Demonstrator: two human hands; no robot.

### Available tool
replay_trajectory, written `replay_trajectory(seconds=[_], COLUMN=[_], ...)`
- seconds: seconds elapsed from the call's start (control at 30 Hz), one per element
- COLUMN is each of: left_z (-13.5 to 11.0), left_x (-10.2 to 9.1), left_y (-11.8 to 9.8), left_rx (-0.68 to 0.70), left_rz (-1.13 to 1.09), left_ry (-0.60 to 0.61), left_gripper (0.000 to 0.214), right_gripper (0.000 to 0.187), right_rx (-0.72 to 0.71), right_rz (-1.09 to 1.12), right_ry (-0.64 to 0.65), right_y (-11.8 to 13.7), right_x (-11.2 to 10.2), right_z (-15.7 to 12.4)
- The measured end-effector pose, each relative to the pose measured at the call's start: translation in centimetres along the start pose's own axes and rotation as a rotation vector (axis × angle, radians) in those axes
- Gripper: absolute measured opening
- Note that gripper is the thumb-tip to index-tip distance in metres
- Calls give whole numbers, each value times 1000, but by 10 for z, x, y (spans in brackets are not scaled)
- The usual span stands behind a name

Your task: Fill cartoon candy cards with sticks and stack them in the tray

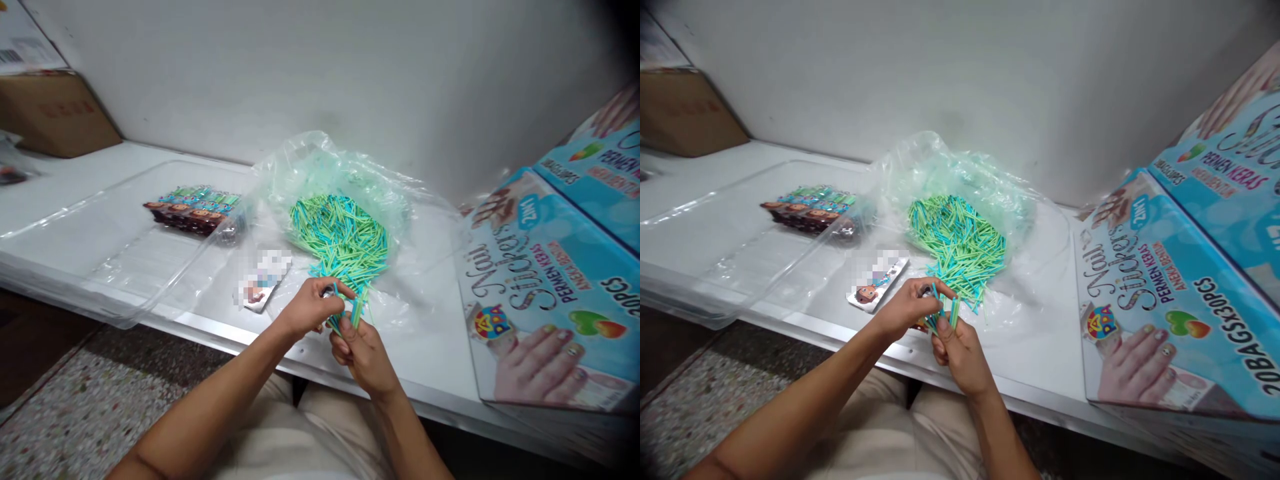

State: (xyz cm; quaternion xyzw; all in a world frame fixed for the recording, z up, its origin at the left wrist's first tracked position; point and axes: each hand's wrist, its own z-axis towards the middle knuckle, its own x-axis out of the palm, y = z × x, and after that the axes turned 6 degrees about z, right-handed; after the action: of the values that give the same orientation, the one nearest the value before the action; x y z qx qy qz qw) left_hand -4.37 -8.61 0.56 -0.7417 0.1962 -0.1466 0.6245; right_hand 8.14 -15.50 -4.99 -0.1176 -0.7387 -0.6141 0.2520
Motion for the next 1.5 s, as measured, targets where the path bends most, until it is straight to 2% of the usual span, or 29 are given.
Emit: replay_trajectory(seconds=[0.17, 0.33, 0.63, 0.77, 0.83, 0.9, 0.97, 1.03, 1.1, 1.17, 1.3, 1.5], left_z=[2, 2, 2, 4, 3, 0, -5, -10, -15, -20, -27, -30], left_x=[-3, -2, -1, -5, -7, -8, -9, -10, -11, -10, -5, 5], left_y=[2, 3, 0, 1, 0, -3, -5, -6, -4, -2, -2, -5], left_rx=[20, 18, 18, 140, 141, 149, 247, 406, 554, 635, 612, 304], left_rz=[-14, -27, -2, 134, 228, 385, 599, 801, 927, 985, 896, 398], left_ry=[67, 47, 14, -15, -27, -97, -213, -285, -269, -209, -119, -109], left_gripper=[20, 21, 9, 7, 8, 12, 19, 19, 17, 19, 18, 8], right_gripper=[36, 38, 37, 36, 32, 28, 24, 20, 15, 12, 11, 13], right_rx=[-4, -7, -17, -55, -81, -124, -183, -231, -260, -283, -313, -327], right_rz=[-26, -56, -170, -358, -433, -492, -567, -651, -728, -789, -858, -1026], right_ry=[8, 3, 15, -13, -34, -53, -76, -93, -99, -113, -123, -95], right_y=[-1, -3, 0, 8, 10, 12, 13, 15, 16, 18, 19, 19], right_x=[-3, -3, -1, 1, 0, -2, -3, -4, -3, -3, -4, -6], right_z=[0, 0, -2, -3, -2, -1, 1, 2, 4, 4, 5, 5])
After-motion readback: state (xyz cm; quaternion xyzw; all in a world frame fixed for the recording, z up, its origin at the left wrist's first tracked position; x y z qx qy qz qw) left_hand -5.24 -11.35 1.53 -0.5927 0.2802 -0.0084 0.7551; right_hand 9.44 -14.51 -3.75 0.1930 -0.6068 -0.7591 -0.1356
